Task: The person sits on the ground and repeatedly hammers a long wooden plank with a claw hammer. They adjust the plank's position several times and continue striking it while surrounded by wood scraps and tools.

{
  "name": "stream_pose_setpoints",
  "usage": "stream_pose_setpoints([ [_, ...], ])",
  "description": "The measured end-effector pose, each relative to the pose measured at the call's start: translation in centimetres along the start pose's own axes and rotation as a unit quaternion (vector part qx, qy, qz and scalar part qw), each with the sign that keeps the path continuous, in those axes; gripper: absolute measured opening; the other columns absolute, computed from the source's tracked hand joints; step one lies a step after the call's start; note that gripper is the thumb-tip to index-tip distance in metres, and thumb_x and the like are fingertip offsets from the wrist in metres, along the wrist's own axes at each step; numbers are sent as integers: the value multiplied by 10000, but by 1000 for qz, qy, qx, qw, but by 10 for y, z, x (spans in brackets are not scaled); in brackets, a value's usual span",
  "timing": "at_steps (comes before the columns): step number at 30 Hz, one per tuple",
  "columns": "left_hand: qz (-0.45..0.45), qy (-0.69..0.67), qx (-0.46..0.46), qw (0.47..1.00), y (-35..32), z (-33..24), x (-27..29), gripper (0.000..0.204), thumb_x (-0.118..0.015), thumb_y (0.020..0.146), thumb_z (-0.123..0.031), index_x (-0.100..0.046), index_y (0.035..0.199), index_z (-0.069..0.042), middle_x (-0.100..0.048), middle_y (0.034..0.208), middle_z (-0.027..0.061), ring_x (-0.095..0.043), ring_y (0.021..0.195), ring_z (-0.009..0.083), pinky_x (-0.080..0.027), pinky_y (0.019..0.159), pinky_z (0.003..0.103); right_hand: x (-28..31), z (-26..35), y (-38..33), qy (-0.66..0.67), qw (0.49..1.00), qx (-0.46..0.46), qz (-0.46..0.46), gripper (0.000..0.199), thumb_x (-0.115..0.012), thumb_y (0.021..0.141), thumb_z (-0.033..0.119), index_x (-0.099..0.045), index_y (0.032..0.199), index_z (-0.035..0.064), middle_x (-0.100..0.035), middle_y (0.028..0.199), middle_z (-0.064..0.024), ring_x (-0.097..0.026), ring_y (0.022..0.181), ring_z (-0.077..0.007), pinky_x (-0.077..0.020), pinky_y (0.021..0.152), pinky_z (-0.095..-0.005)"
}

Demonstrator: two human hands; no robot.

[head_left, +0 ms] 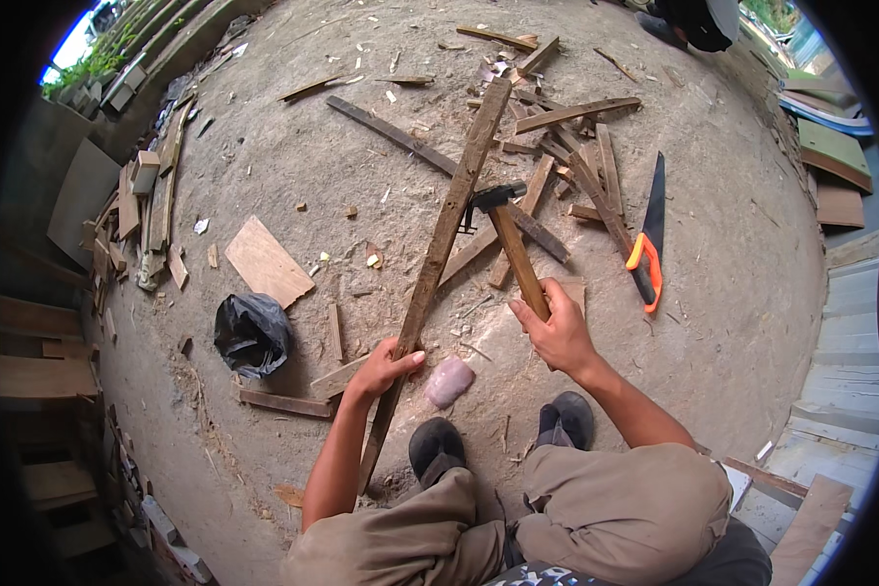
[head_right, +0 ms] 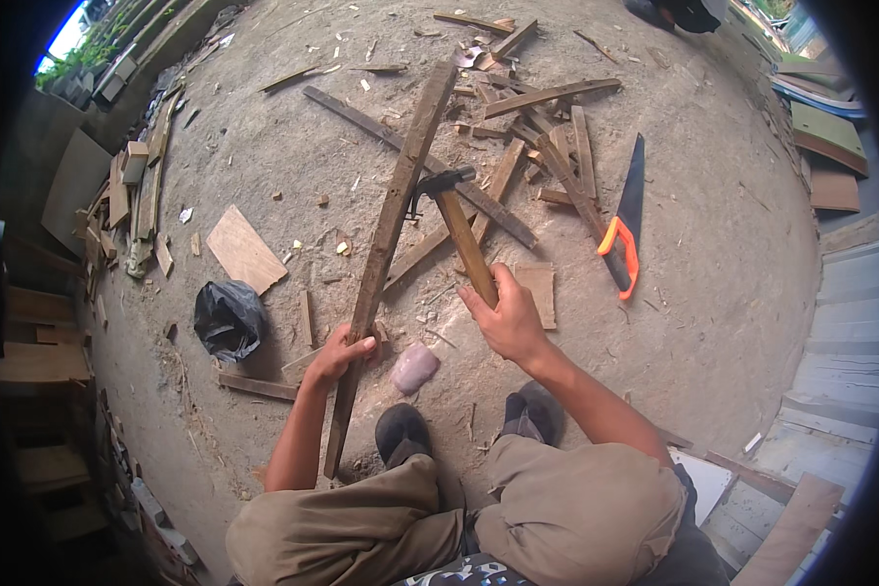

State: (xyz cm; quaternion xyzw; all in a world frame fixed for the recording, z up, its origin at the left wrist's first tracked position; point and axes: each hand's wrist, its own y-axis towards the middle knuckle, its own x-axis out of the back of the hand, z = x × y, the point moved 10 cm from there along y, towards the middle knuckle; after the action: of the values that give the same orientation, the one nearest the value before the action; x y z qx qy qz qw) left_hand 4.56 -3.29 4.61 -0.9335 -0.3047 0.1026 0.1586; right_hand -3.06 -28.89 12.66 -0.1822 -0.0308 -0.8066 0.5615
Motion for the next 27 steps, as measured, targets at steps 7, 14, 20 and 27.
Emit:
stream_pose_setpoints([
  [7, -18, 41, 117, 992, -38, -14, 31, 246, -817, 792, -126, -579, 798, -65, -543, 614, -17, -517, 472, 91, -394, 419, 264, 31, 25, 3, -125, 981, 13, 151, 311, -712, 926, 251, -565, 999, -13, -560, 657, -77, -564, 592, -152, -446, 539, -348],
  [14, 90, 109, 164, 976, -72, -25, 47, 167, -761, 763, -50, -596, 787, -45, -567, 634, -34, -525, 536, 62, -411, 491, 265, 31, 28, -16, -172, 946, 25, 274, 266, -706, 918, 243, -596, 997, 14, -574, 678, -108, -551, 599, -158, -442, 576, -354],
  [20, -7, 89, 145, 985, -58, -14, 24, 190, -763, 812, -111, -582, 829, -56, -558, 645, -25, -523, 517, 70, -415, 469, 258, 32, 14, -12, -154, 978, 2, 138, 410, -669, 979, 394, -601, 1022, -7, -588, 646, -128, -596, 579, -216, -438, 548, -374],
  [27, -21, 8, 164, 986, -56, 14, -11, 203, -755, 863, -140, -576, 901, -53, -547, 662, -2, -540, 501, 102, -436, 458, 275, 35, 22, -16, -159, 986, 16, 55, 354, -603, 1026, 334, -581, 1070, -17, -593, 631, -147, -617, 559, -233, -449, 538, -396],
])
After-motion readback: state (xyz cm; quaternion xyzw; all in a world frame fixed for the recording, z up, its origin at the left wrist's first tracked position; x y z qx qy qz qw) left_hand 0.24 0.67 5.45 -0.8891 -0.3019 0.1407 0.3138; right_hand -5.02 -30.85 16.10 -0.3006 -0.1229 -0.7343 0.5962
